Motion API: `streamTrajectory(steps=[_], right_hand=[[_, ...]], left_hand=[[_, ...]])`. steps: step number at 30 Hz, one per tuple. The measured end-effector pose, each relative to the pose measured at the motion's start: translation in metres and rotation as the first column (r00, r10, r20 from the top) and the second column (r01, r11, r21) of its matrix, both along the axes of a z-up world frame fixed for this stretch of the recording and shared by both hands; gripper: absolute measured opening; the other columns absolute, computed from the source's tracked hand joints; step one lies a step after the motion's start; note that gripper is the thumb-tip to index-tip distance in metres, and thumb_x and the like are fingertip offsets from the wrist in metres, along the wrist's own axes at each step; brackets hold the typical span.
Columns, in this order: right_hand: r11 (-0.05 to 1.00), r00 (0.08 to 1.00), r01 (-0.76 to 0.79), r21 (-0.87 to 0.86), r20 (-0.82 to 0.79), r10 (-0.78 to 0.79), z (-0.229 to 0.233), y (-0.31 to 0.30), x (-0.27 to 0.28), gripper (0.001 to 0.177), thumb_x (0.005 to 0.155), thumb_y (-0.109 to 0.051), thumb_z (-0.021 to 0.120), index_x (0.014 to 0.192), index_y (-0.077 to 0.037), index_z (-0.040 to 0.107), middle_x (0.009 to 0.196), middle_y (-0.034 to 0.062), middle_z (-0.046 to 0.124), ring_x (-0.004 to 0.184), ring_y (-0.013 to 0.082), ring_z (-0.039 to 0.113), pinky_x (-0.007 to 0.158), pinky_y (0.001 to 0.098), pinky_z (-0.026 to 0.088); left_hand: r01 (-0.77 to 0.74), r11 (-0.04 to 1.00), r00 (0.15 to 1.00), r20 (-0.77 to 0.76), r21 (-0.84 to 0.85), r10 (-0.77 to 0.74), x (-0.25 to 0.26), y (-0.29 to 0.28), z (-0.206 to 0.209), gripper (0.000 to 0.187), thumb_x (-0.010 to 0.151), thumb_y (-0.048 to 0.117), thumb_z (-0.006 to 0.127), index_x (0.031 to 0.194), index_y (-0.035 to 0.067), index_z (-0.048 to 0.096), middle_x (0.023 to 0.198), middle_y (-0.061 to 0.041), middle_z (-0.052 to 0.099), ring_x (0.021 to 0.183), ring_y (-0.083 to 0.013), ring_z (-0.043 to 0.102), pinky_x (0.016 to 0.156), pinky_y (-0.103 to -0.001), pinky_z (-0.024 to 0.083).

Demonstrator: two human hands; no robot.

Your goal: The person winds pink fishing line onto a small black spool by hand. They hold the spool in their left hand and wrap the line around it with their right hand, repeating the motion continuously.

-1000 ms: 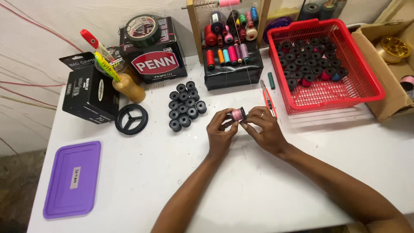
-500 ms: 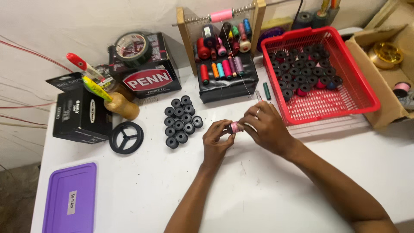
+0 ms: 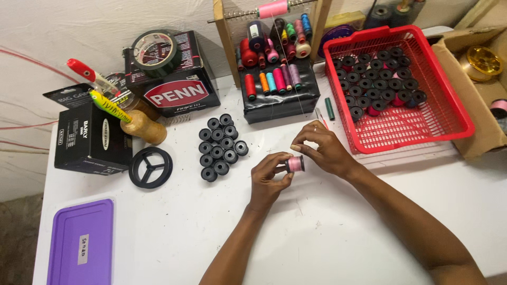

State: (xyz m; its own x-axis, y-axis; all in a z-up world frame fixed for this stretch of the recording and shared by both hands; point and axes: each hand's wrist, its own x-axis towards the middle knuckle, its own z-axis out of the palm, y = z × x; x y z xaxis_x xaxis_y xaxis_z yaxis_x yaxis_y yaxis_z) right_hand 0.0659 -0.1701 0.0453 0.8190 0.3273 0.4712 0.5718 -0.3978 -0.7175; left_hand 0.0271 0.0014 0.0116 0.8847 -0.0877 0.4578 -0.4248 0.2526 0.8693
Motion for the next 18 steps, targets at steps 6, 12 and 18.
streamTrajectory(steps=[6,12,18], right_hand=[[0.998,0.993,0.04,0.037,-0.111,-0.036,-0.036,0.0,-0.01,0.006,0.08,-0.006,0.065,0.085,-0.008,0.068,0.071,0.0062,0.063,0.081,0.0235,0.057,0.074,0.0359,0.047],[0.994,0.981,0.093,0.065,-0.174,-0.081,-0.019,0.012,-0.043,0.008,0.083,-0.006,0.061,0.086,-0.005,0.068,0.076,0.0112,0.067,0.083,0.0249,0.062,0.073,0.0351,0.052],[0.991,0.986,0.116,-0.066,0.126,-0.107,-0.01,0.015,-0.051,0.004,0.078,-0.012,0.068,0.08,-0.009,0.069,0.075,0.005,0.067,0.084,0.0239,0.063,0.074,0.0355,0.052]], left_hand=[[-0.026,1.0,0.999,-0.033,-0.01,0.026,0.004,0.002,0.0,0.03,0.072,-0.001,0.073,0.099,-0.008,0.063,0.098,-0.019,0.064,0.083,-0.0208,0.064,0.069,-0.029,0.057],[-0.103,0.995,0.991,-0.079,0.015,0.104,0.005,0.003,0.0,0.032,0.073,0.001,0.073,0.103,-0.006,0.063,0.101,-0.017,0.063,0.084,-0.0199,0.062,0.07,-0.028,0.057],[-0.142,0.99,0.986,-0.088,0.001,0.142,0.004,0.001,-0.009,0.033,0.074,0.003,0.072,0.104,-0.006,0.063,0.1,-0.016,0.063,0.084,-0.0175,0.06,0.069,-0.028,0.057]])
